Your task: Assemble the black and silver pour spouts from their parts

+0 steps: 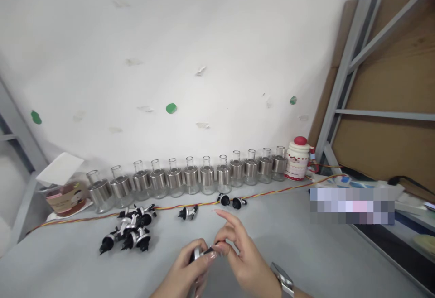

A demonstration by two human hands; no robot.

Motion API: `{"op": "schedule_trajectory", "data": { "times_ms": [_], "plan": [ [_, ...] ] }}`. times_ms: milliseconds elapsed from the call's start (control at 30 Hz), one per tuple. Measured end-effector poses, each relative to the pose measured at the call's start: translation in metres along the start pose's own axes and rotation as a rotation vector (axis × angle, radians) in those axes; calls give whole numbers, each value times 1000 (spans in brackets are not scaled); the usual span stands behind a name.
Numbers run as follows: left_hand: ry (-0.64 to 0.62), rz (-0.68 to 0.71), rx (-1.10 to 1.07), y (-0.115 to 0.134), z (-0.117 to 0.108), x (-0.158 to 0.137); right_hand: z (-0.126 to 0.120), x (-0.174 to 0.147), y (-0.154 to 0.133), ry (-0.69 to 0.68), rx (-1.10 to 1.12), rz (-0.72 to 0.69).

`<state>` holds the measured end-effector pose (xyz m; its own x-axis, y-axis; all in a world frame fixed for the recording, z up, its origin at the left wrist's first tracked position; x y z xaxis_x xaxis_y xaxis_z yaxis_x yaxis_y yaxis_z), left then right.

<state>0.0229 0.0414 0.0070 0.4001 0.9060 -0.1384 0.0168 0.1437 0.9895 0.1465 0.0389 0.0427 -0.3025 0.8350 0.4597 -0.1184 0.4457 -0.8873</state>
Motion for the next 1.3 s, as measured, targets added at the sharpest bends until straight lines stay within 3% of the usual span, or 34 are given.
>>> {"op": "schedule_trajectory", "data": {
  "times_ms": [133, 567, 700, 967, 1133, 1300],
  "plan": [
    [-15, -6, -64, 1, 1, 0, 1, 0, 3, 11, 32, 12],
    [23, -28, -81, 4, -2, 1, 4, 7, 18, -44, 242, 239],
    [53, -44, -94, 7, -3, -1, 5, 5, 22, -58, 195, 262],
    [-6, -60, -204, 4, -2, -1, 6, 3, 23, -129, 28, 263],
    [50, -69, -170, 5, -3, -3, 5, 4, 19, -132, -35, 225],
    [-18, -72, -186, 5, -2, -2, 5, 3, 17, -124, -77, 228]
  ]
}}
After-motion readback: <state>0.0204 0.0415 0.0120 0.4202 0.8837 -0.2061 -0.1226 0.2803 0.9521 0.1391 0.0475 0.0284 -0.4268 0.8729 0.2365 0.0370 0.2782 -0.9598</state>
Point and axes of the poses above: each hand's wrist, its own x-axis towards the middle knuckle, its own z-axis out of the palm, y = z × x, the point moved 4 cm from there along x, towards the middle knuckle, and after that the axes turned 9 degrees about x, right-handed, at the moved point
